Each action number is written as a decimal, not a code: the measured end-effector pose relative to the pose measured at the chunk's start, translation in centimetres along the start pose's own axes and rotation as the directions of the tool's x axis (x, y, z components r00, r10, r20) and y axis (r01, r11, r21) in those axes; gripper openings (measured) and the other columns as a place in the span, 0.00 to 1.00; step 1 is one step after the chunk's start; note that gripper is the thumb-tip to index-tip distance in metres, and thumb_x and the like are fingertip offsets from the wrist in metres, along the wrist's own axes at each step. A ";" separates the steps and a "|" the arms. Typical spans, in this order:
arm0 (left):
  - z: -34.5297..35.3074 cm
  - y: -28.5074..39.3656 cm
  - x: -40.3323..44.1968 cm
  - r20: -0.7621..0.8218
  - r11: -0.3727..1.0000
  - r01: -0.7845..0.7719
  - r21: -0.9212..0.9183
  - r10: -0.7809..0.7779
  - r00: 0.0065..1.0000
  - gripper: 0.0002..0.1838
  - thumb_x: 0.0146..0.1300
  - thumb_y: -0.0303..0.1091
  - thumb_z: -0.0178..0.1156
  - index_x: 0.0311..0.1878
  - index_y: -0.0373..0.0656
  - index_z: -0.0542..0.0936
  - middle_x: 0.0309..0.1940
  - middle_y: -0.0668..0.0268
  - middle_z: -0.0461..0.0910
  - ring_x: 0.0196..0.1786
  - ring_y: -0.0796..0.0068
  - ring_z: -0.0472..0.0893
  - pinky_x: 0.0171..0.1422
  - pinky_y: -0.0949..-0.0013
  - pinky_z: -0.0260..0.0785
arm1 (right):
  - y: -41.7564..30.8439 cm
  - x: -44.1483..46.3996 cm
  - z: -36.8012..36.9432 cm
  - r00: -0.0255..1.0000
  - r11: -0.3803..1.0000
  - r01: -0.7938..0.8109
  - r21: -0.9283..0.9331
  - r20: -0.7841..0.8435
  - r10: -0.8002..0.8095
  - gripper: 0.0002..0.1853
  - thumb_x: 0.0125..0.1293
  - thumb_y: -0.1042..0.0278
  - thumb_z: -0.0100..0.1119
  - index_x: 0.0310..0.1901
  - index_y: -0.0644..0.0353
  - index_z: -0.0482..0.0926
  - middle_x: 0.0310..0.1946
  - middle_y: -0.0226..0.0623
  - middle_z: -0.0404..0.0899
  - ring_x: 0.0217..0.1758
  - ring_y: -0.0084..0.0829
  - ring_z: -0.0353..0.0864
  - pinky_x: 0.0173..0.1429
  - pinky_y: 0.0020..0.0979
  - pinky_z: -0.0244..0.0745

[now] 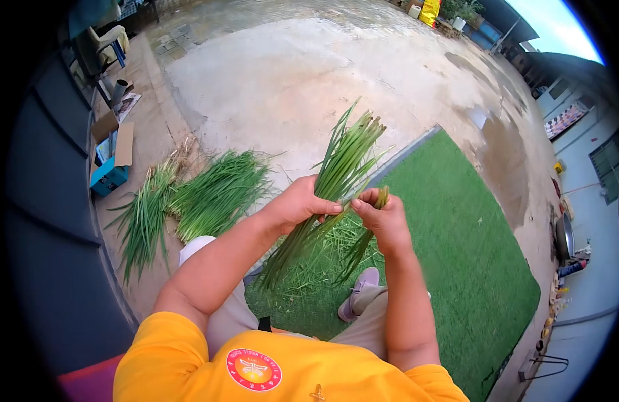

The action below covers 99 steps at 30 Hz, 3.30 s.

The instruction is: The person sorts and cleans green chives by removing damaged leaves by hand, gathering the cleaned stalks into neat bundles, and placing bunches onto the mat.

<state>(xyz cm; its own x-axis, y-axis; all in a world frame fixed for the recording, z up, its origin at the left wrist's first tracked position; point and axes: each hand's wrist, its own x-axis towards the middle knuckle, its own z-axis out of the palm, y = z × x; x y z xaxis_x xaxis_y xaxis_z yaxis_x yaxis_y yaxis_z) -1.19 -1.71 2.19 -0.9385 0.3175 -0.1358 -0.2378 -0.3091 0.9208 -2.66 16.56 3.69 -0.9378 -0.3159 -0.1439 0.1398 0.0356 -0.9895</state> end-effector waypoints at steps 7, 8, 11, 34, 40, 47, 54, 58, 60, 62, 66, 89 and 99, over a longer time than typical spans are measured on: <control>-0.3 0.2 0.5 0.073 0.982 -0.004 0.187 -0.009 0.997 0.17 0.48 0.24 0.63 0.43 0.39 0.73 0.30 0.70 0.76 0.27 0.85 0.73 0.28 0.80 0.65 | 0.5 -0.2 -0.4 0.998 0.998 -0.016 -0.058 0.063 0.020 0.03 0.57 0.75 0.58 0.27 0.62 0.75 0.19 0.22 0.69 0.20 0.13 0.61 0.23 0.18 0.55; -0.4 0.3 0.6 0.092 0.981 0.014 0.194 -0.032 0.995 0.17 0.47 0.23 0.63 0.43 0.39 0.74 0.30 0.70 0.76 0.27 0.84 0.73 0.28 0.79 0.64 | 0.5 -0.2 -0.5 0.997 0.998 -0.027 -0.053 0.071 0.031 0.03 0.57 0.75 0.58 0.27 0.62 0.75 0.19 0.22 0.69 0.20 0.13 0.61 0.23 0.19 0.55; -0.7 0.5 0.8 0.129 0.979 0.045 0.201 -0.072 0.989 0.16 0.46 0.23 0.62 0.42 0.38 0.74 0.29 0.69 0.76 0.27 0.82 0.73 0.28 0.78 0.64 | 0.3 -0.2 -0.7 0.995 0.997 -0.044 -0.058 0.086 0.049 0.03 0.57 0.75 0.58 0.27 0.62 0.75 0.19 0.23 0.70 0.20 0.14 0.61 0.23 0.19 0.55; -1.5 -0.7 1.0 0.157 0.988 0.108 0.107 -0.124 0.980 0.22 0.45 0.20 0.61 0.47 0.39 0.72 0.32 0.69 0.77 0.26 0.85 0.74 0.28 0.81 0.65 | 0.6 0.1 -0.6 0.985 0.983 -0.141 0.117 0.121 0.127 0.06 0.58 0.73 0.58 0.34 0.62 0.72 0.21 0.23 0.68 0.15 0.11 0.54 0.17 0.16 0.46; -1.5 -0.3 0.8 0.146 0.991 0.102 0.090 -0.115 0.983 0.16 0.45 0.22 0.62 0.40 0.37 0.73 0.25 0.66 0.77 0.24 0.80 0.74 0.24 0.78 0.62 | 0.0 -0.2 0.0 0.985 0.989 -0.121 0.079 0.135 0.110 0.10 0.54 0.77 0.60 0.38 0.62 0.72 0.23 0.23 0.70 0.16 0.11 0.55 0.17 0.16 0.46; -1.8 -0.1 0.7 0.201 0.989 0.115 0.094 -0.132 0.971 0.15 0.46 0.23 0.62 0.40 0.37 0.73 0.26 0.63 0.78 0.25 0.79 0.75 0.25 0.78 0.64 | 0.0 -0.4 -0.9 0.968 0.986 -0.158 0.046 0.204 0.145 0.13 0.53 0.80 0.58 0.42 0.63 0.72 0.23 0.23 0.70 0.17 0.11 0.58 0.18 0.16 0.48; -2.0 -0.1 0.8 0.231 0.990 0.109 0.095 -0.128 0.964 0.18 0.46 0.23 0.64 0.42 0.38 0.72 0.27 0.67 0.77 0.26 0.82 0.75 0.26 0.79 0.64 | -0.2 -0.6 -1.0 0.952 0.973 -0.208 0.102 0.248 0.178 0.15 0.53 0.80 0.58 0.44 0.64 0.71 0.20 0.23 0.68 0.15 0.12 0.56 0.18 0.17 0.48; -1.5 0.7 0.2 0.258 0.986 0.099 0.136 -0.131 0.957 0.21 0.44 0.24 0.67 0.43 0.39 0.72 0.28 0.71 0.74 0.28 0.84 0.73 0.28 0.80 0.64 | -0.5 -0.5 -0.6 0.959 0.962 -0.227 0.151 0.209 0.193 0.15 0.53 0.80 0.59 0.44 0.63 0.72 0.21 0.23 0.68 0.15 0.12 0.55 0.19 0.17 0.48; -1.0 1.1 -0.2 0.247 0.980 0.111 0.164 -0.149 0.958 0.22 0.43 0.24 0.67 0.44 0.39 0.72 0.29 0.71 0.74 0.29 0.85 0.72 0.29 0.80 0.63 | -0.2 -0.3 -0.8 0.958 0.962 -0.217 0.165 0.226 0.177 0.15 0.53 0.79 0.59 0.44 0.62 0.72 0.23 0.22 0.67 0.16 0.12 0.55 0.19 0.16 0.48; -1.0 0.9 -0.1 0.230 0.973 0.125 0.194 -0.169 0.958 0.22 0.43 0.24 0.67 0.44 0.39 0.72 0.29 0.71 0.74 0.29 0.85 0.71 0.29 0.80 0.63 | 0.0 -0.3 -1.0 0.957 0.960 -0.225 0.169 0.225 0.185 0.15 0.53 0.79 0.58 0.44 0.61 0.72 0.23 0.23 0.68 0.17 0.12 0.56 0.19 0.16 0.48; -1.4 0.2 0.3 0.255 0.979 0.106 0.174 -0.148 0.955 0.23 0.43 0.23 0.66 0.45 0.39 0.72 0.30 0.71 0.74 0.30 0.85 0.72 0.30 0.81 0.63 | 0.3 -0.1 -1.1 0.952 0.954 -0.236 0.185 0.242 0.189 0.15 0.53 0.80 0.58 0.44 0.61 0.71 0.24 0.24 0.68 0.17 0.12 0.56 0.19 0.15 0.49; -1.6 0.4 0.4 0.236 0.979 0.129 0.158 -0.165 0.958 0.20 0.45 0.24 0.63 0.44 0.39 0.71 0.29 0.71 0.74 0.27 0.85 0.71 0.29 0.80 0.64 | 0.3 -0.3 -1.8 0.959 0.938 -0.236 0.253 0.217 0.183 0.13 0.54 0.79 0.58 0.42 0.62 0.73 0.18 0.21 0.62 0.16 0.12 0.54 0.18 0.17 0.46; -2.2 0.0 1.2 0.251 0.982 0.151 0.111 -0.174 0.952 0.23 0.46 0.22 0.63 0.48 0.36 0.71 0.32 0.68 0.76 0.29 0.84 0.75 0.31 0.79 0.68 | -0.4 -0.5 -2.6 0.981 0.921 -0.176 0.347 0.142 0.134 0.08 0.63 0.70 0.53 0.42 0.64 0.72 0.18 0.22 0.60 0.18 0.14 0.56 0.19 0.16 0.48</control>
<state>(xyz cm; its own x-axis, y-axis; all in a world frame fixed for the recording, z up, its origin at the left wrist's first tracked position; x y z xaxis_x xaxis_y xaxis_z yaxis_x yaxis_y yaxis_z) -2.86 -3.34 1.23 -0.7892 0.5814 -0.1979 -0.3473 -0.1567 0.9246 -3.04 19.23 4.11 -0.8558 -0.4400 -0.2720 0.4042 -0.2405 -0.8825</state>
